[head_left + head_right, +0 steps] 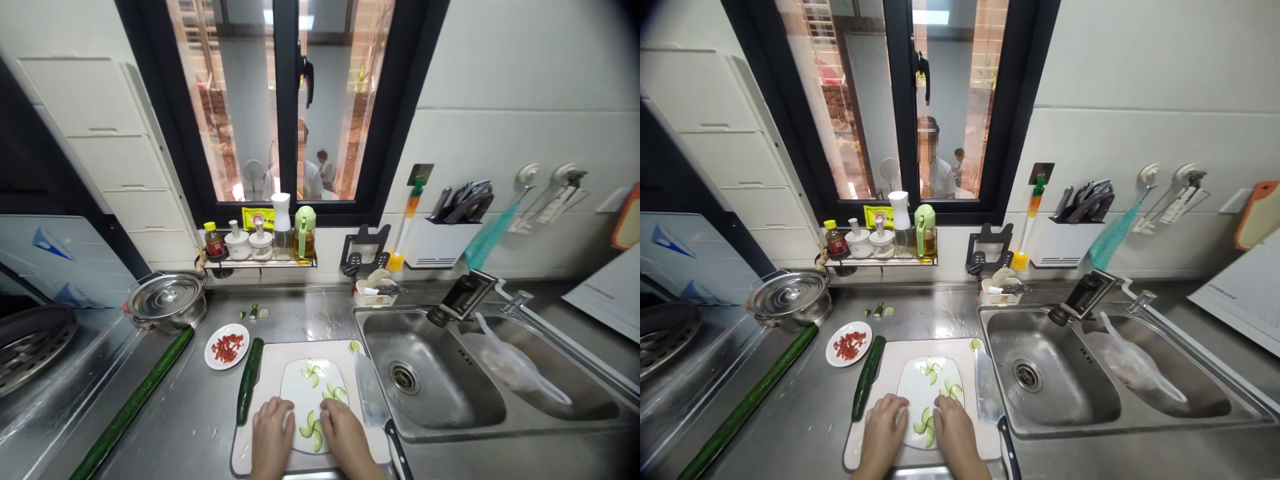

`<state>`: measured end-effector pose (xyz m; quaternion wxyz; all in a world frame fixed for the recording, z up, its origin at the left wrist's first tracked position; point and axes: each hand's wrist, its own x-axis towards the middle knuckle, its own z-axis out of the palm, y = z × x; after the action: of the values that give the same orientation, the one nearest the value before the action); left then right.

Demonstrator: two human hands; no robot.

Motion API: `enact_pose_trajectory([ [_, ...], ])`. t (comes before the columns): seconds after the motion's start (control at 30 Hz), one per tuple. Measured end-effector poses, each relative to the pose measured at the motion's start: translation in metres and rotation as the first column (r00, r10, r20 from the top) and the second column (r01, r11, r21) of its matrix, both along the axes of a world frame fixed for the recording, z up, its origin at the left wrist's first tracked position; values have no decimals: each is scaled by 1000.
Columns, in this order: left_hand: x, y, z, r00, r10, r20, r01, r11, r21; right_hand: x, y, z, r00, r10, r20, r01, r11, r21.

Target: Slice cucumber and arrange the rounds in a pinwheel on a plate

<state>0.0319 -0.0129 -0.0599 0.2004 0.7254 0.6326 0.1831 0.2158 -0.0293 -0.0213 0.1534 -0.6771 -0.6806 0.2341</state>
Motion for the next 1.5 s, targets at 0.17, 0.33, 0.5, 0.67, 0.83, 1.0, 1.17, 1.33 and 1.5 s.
enact_pose_trajectory([
  [0.17,-36,13,5,955,170,-244,-174,985,7,3,-5,3,994,-17,-104,21,999,39],
  [0.33,-41,15,4,933,73,-353,-98,994,-51,1,-7,6,992,-12,-128,16,999,34],
  [0.5,-34,13,8,925,41,-378,-76,994,-79,-1,-7,10,992,-6,-125,11,999,35],
  [0.67,-34,11,13,929,-1,-371,-57,988,-144,1,-9,12,992,-7,-122,10,1000,18],
  [0.83,-36,16,11,931,-9,-365,-71,976,-206,0,-10,14,993,4,-120,-2,1000,19],
  [1.0,-40,20,8,945,2,-327,-74,975,-208,-5,-6,15,994,30,-109,-30,1000,3],
  [1.17,-40,16,12,933,55,-357,-109,985,-133,-8,-4,11,994,55,-97,-54,998,9],
  [1.33,-40,10,13,933,99,-345,-146,983,-111,-9,-3,10,992,65,-108,-66,998,-4],
  [1.5,-40,13,14,983,172,-59,-178,976,-126,-14,-2,16,985,74,-155,-81,996,-38],
])
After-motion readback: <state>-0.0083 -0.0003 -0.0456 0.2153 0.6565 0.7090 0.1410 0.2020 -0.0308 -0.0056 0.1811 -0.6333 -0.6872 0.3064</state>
